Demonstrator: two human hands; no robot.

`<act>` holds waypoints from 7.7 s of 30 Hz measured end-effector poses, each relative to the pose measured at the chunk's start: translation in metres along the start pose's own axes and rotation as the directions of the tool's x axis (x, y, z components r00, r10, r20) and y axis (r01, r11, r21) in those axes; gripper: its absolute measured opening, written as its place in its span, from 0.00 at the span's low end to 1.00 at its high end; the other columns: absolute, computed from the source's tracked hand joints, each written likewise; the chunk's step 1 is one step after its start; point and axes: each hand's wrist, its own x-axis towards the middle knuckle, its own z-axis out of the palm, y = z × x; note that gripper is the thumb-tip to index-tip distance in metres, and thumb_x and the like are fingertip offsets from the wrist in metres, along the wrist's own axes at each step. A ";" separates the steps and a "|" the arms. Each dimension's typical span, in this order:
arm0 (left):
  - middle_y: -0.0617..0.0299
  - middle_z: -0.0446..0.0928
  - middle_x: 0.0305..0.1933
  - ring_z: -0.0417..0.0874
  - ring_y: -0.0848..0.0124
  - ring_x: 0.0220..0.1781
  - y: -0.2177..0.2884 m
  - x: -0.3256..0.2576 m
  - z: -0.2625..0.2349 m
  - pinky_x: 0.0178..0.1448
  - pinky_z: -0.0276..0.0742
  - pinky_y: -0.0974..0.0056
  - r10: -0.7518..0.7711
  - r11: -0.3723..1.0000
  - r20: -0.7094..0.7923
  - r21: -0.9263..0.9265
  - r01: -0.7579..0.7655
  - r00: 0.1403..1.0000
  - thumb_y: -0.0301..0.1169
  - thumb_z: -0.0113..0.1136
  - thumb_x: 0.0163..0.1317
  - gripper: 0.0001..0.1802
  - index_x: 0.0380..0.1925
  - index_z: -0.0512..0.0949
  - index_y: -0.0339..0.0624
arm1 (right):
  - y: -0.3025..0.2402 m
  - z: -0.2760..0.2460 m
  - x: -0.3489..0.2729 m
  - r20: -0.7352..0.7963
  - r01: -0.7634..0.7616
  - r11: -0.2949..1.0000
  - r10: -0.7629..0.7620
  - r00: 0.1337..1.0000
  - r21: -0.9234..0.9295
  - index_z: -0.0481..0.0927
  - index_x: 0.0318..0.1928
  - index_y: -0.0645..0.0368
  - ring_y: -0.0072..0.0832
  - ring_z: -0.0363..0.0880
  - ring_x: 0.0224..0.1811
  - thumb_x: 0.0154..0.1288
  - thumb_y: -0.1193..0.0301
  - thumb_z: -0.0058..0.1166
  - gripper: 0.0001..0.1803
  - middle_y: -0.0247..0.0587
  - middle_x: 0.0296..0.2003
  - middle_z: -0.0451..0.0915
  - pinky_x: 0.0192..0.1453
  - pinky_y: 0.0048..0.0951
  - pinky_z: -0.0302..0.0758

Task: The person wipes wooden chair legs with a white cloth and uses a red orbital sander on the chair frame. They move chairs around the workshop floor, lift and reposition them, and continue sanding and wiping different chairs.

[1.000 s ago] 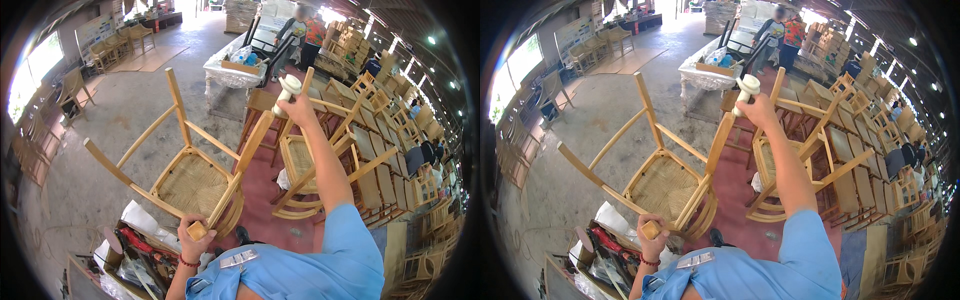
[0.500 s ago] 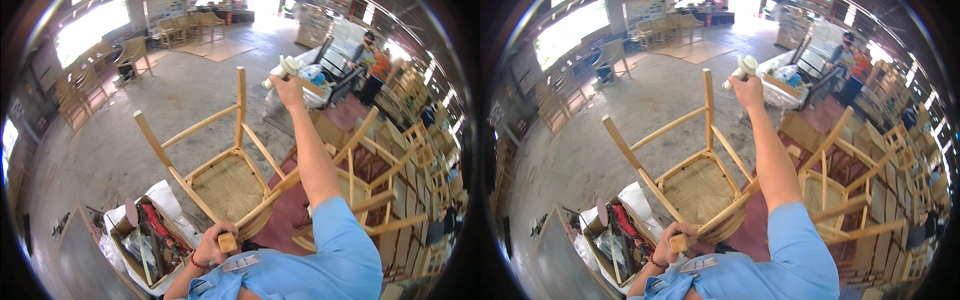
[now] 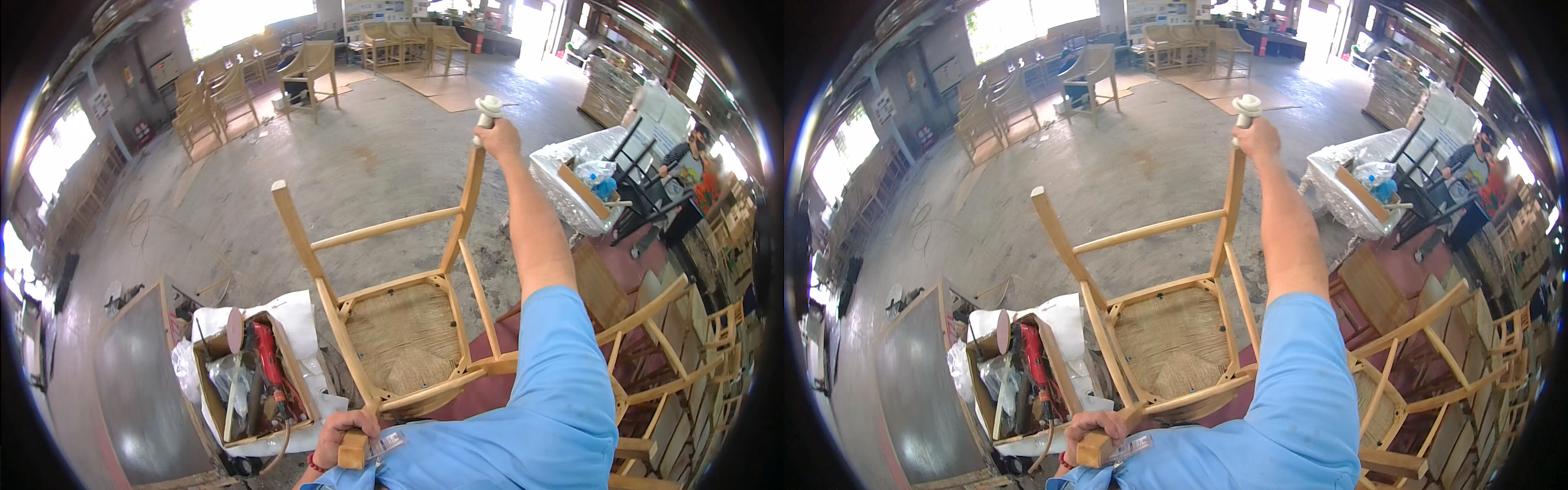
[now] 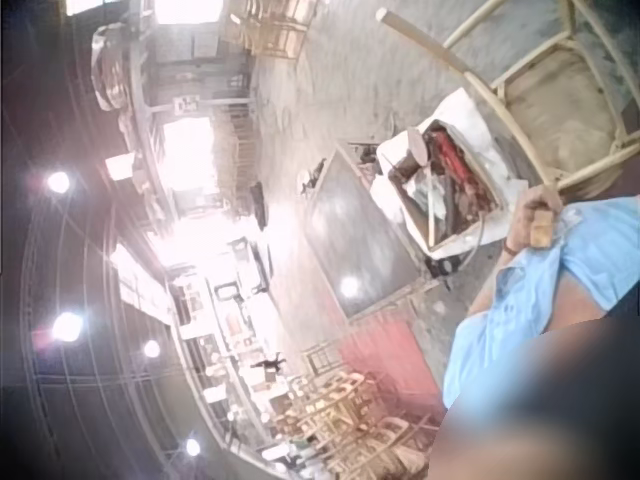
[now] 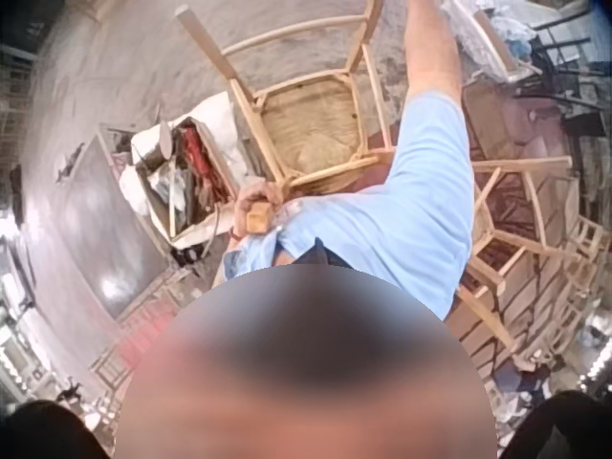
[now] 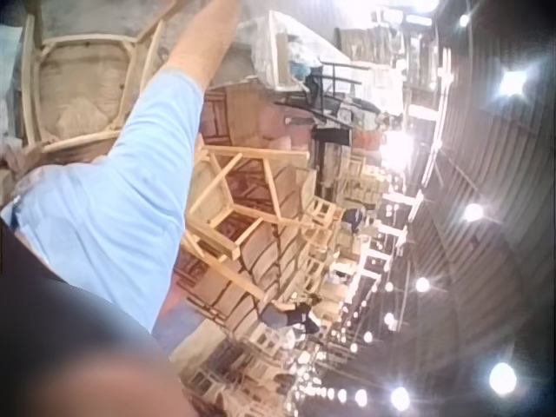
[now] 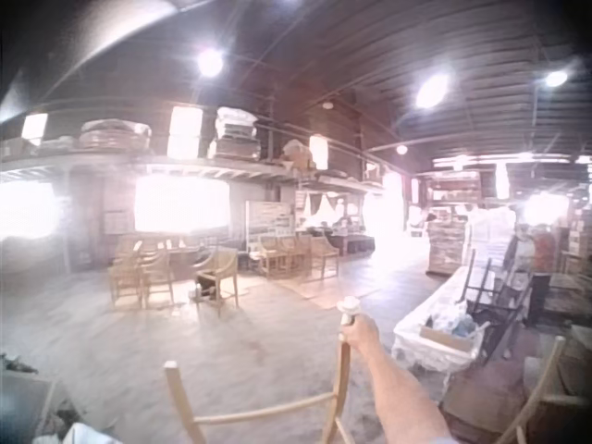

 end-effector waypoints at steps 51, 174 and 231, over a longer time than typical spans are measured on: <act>0.52 0.75 0.25 0.73 0.63 0.30 0.000 -0.033 0.014 0.38 0.69 0.61 0.045 0.984 -0.132 0.178 -0.021 0.990 0.73 0.40 0.61 0.48 0.25 0.76 0.30 | -0.322 0.085 -0.166 0.178 0.405 0.682 -0.615 0.768 0.609 0.85 0.35 0.66 0.48 0.84 0.38 0.50 0.55 0.61 0.24 0.57 0.32 0.84 0.46 0.41 0.78; 0.47 0.84 0.42 0.85 0.56 0.46 -0.312 -0.264 0.463 0.51 0.78 0.59 -0.897 0.403 0.435 0.724 -0.560 -0.083 0.45 0.60 0.63 0.23 0.43 0.80 0.33 | 0.051 -0.402 -1.488 0.148 -0.429 -0.745 0.568 -0.810 0.511 0.79 0.54 0.59 0.30 0.78 0.27 0.64 0.54 0.57 0.25 0.43 0.32 0.81 0.28 0.34 0.75; 0.44 0.80 0.52 0.79 0.47 0.54 -0.581 -1.556 0.735 0.57 0.72 0.47 -0.419 0.908 0.277 0.106 -0.405 -0.865 0.50 0.49 0.68 0.27 0.51 0.78 0.37 | -0.406 -0.705 -2.258 0.143 0.130 -0.080 0.187 -0.972 0.988 0.79 0.40 0.62 0.29 0.76 0.23 0.67 0.61 0.53 0.15 0.41 0.28 0.78 0.22 0.32 0.73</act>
